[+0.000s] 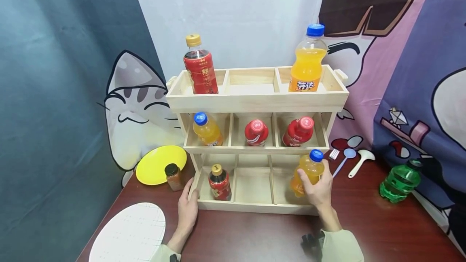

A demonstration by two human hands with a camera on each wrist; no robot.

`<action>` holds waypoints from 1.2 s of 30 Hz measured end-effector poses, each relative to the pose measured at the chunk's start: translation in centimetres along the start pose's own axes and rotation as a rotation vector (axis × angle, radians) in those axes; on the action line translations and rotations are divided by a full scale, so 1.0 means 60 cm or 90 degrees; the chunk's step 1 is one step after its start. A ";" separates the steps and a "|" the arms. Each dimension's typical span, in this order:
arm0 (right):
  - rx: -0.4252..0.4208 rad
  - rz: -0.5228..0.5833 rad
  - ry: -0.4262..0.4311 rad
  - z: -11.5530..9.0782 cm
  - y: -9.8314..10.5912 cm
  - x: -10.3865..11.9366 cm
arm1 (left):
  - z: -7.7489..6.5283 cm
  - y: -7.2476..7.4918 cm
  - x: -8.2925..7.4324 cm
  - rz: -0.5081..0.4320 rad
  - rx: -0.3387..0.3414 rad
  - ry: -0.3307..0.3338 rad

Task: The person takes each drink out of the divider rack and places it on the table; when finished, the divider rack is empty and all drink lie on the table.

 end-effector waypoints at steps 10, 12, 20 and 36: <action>-0.040 -0.145 -0.027 0.018 0.052 -0.031 | -0.005 0.002 -0.016 -0.006 0.009 0.018; -0.067 -0.152 -0.029 0.021 0.063 -0.039 | -0.008 0.004 -0.030 -0.004 0.006 0.015; -0.155 -0.226 -0.156 0.028 0.099 -0.073 | -0.016 0.006 -0.057 0.006 0.003 0.008; -0.080 -0.343 -0.452 0.024 0.162 -0.139 | -0.017 0.006 -0.057 0.008 -0.002 0.016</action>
Point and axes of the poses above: each hand's wrist, its own z-axis towards the middle knuckle, its own y-axis out of the back of the hand, x = y × z, the point moved 1 cm from there along z, towards the middle knuckle, and after that the axes turned 4 degrees about x, right-handed, at the moved point
